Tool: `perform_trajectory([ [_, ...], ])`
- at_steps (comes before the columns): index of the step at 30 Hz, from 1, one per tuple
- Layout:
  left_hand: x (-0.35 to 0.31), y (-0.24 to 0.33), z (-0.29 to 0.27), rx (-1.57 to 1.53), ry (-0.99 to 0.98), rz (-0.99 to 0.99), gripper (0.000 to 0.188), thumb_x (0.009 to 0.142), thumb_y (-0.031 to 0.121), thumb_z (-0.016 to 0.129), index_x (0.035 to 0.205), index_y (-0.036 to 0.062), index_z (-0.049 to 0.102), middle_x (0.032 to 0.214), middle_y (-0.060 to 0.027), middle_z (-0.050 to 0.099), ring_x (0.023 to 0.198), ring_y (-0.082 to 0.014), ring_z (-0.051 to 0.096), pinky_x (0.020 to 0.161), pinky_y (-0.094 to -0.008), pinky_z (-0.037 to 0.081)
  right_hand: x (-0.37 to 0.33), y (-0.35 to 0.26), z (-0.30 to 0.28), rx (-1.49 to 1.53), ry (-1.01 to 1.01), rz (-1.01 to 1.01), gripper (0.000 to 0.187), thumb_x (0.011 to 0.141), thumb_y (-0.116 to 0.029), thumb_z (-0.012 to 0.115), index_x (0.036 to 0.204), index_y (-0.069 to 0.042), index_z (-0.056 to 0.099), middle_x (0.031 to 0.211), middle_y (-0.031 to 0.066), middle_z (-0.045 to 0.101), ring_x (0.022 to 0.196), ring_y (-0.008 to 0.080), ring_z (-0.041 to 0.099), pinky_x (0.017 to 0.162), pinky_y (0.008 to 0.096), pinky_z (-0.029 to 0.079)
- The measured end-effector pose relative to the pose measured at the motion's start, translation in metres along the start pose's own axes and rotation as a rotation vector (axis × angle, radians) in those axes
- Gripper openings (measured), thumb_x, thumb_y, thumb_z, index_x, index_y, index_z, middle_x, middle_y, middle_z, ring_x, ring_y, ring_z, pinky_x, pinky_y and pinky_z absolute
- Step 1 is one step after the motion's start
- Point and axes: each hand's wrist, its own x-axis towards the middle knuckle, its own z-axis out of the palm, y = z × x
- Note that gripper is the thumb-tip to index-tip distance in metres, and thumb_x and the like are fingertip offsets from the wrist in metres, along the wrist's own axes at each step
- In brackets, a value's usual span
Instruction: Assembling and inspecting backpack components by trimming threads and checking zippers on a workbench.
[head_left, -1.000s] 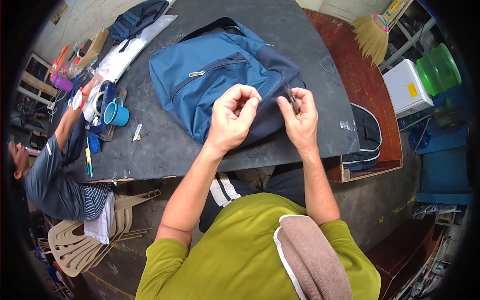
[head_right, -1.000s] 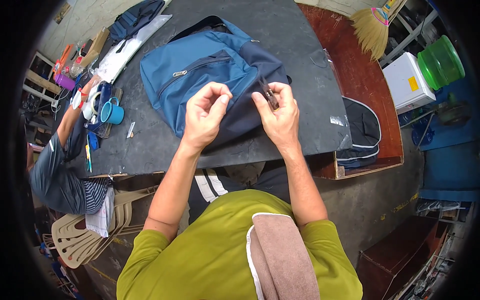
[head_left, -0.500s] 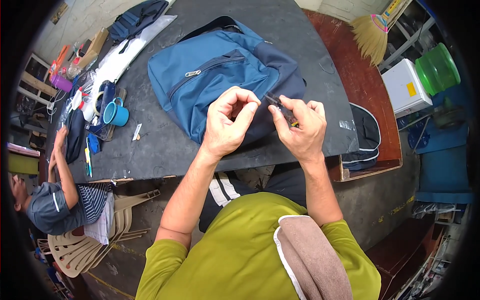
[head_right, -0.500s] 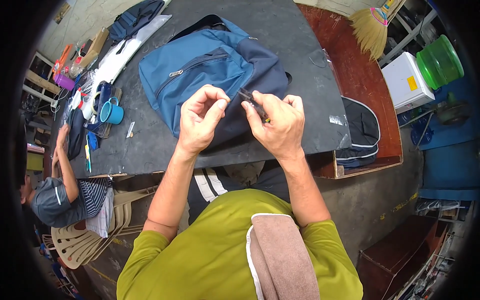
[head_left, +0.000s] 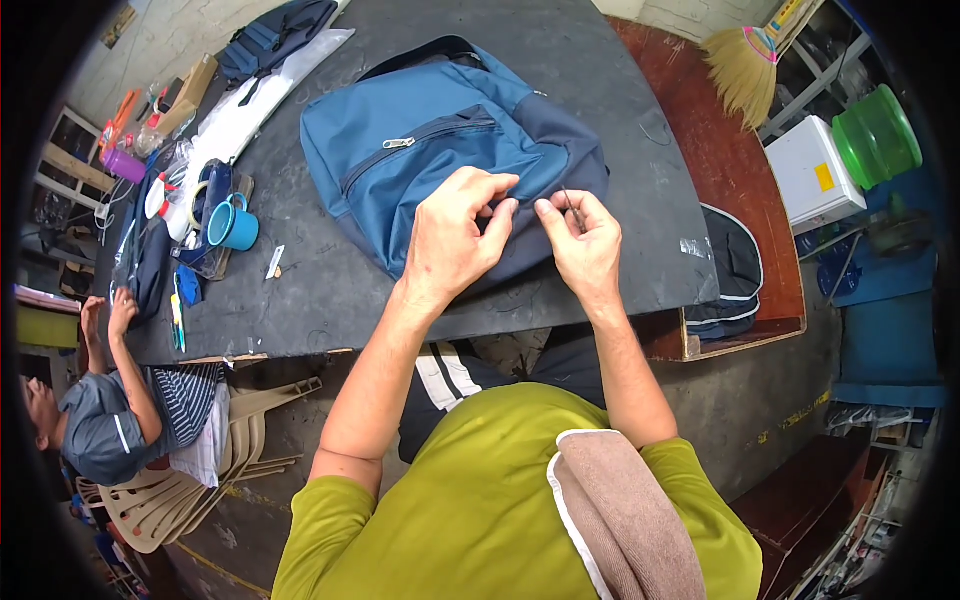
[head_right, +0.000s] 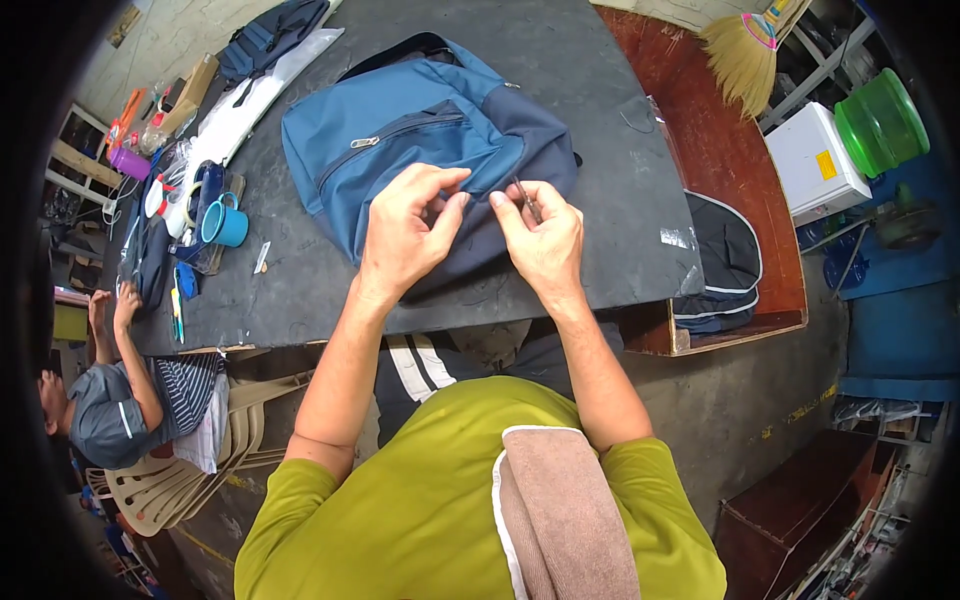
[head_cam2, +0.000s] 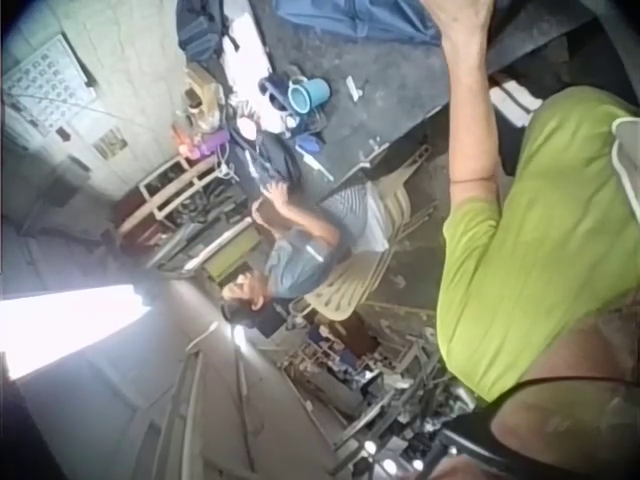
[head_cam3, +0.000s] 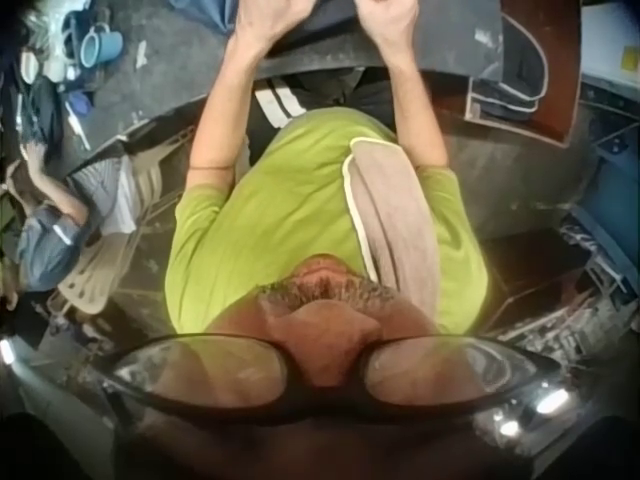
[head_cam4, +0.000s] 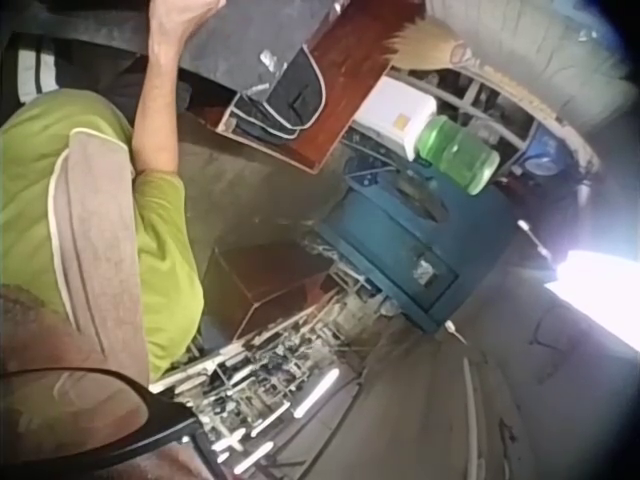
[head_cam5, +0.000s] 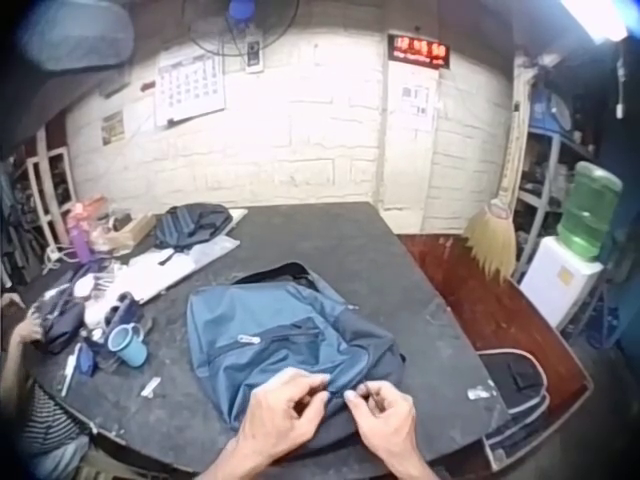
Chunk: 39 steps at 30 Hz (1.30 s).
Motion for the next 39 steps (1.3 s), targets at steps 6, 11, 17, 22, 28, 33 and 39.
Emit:
perform_trajectory([
  [6, 0.005, -0.01, 0.006, 0.218, -0.011, 0.239, 0.018, 0.092, 0.0, 0.083, 0.109, 0.0023, 0.081, 0.102, -0.0103, 0.077, 0.076, -0.0173, 0.073, 0.068, -0.0307, 0.059, 0.0, 0.005, 0.0, 0.112, -0.034, -0.041, 0.011, 0.107, -0.01, 0.079, 0.11, -0.001, 0.073, 0.092, -0.0078, 0.068, 0.079, -0.0011, 0.056, 0.068, 0.0178, 0.044],
  [11, -0.002, 0.009, 0.01, -0.114, 0.026, -0.036, 0.006, 0.096, -0.002, 0.078, 0.096, 0.0016, 0.073, 0.085, -0.0043, 0.066, 0.073, -0.0109, 0.065, 0.064, -0.0262, 0.05, -0.007, -0.005, -0.008, 0.073, 0.041, -0.176, 0.022, 0.106, -0.011, 0.079, 0.123, -0.001, 0.07, 0.096, -0.003, 0.068, 0.08, 0.0031, 0.057, 0.07, 0.0218, 0.047],
  [17, -0.013, 0.008, -0.008, -0.681, -0.075, -0.331, 0.003, 0.112, 0.007, 0.065, 0.11, 0.0044, 0.067, 0.093, 0.009, 0.058, 0.075, 0.0009, 0.048, 0.066, -0.018, 0.04, -0.02, -0.02, -0.019, -0.218, 0.133, -0.373, 0.035, 0.094, -0.021, 0.091, 0.121, -0.008, 0.074, 0.088, 0.0022, 0.071, 0.065, 0.0219, 0.058, 0.074, 0.0376, 0.048],
  [22, -0.017, 0.011, -0.013, -0.739, -0.047, -0.323, 0.005, 0.113, 0.009, 0.065, 0.111, 0.0045, 0.067, 0.092, 0.01, 0.057, 0.078, 0.0012, 0.047, 0.069, -0.0184, 0.039, -0.023, -0.045, -0.021, -0.368, 0.077, -0.734, 0.037, 0.086, -0.012, 0.096, 0.118, -0.007, 0.078, 0.093, 0.0044, 0.076, 0.073, 0.0224, 0.066, 0.07, 0.0361, 0.05],
  [28, -0.021, 0.011, -0.012, -0.74, -0.067, -0.329, 0.006, 0.114, 0.009, 0.065, 0.111, 0.0041, 0.067, 0.092, 0.0103, 0.056, 0.078, 0.0011, 0.046, 0.068, -0.0185, 0.039, -0.02, -0.051, -0.017, -0.511, 0.109, -0.713, 0.034, 0.086, -0.012, 0.096, 0.115, -0.007, 0.079, 0.087, 0.0021, 0.075, 0.067, 0.0233, 0.066, 0.07, 0.0367, 0.048],
  [33, -0.017, 0.002, -0.013, -0.722, -0.032, -0.324, 0.01, 0.114, 0.013, 0.067, 0.114, 0.0033, 0.069, 0.098, 0.0051, 0.063, 0.082, -0.0029, 0.054, 0.074, -0.0208, 0.046, -0.017, -0.037, -0.02, -0.518, 0.126, -0.683, 0.028, 0.094, -0.013, 0.09, 0.117, -0.004, 0.077, 0.085, 0.0015, 0.074, 0.067, 0.0152, 0.065, 0.07, 0.0312, 0.047],
  [39, -0.017, 0.008, -0.01, -0.19, -0.02, -0.185, 0.017, 0.106, 0.004, 0.073, 0.122, -0.0001, 0.077, 0.098, 0.0021, 0.067, 0.074, -0.0032, 0.054, 0.067, -0.0227, 0.047, -0.017, -0.021, -0.024, 0.053, 0.05, -0.081, 0.019, 0.107, -0.009, 0.077, 0.123, 0.001, 0.07, 0.092, -0.0067, 0.066, 0.077, 0.0007, 0.052, 0.067, 0.0205, 0.043],
])
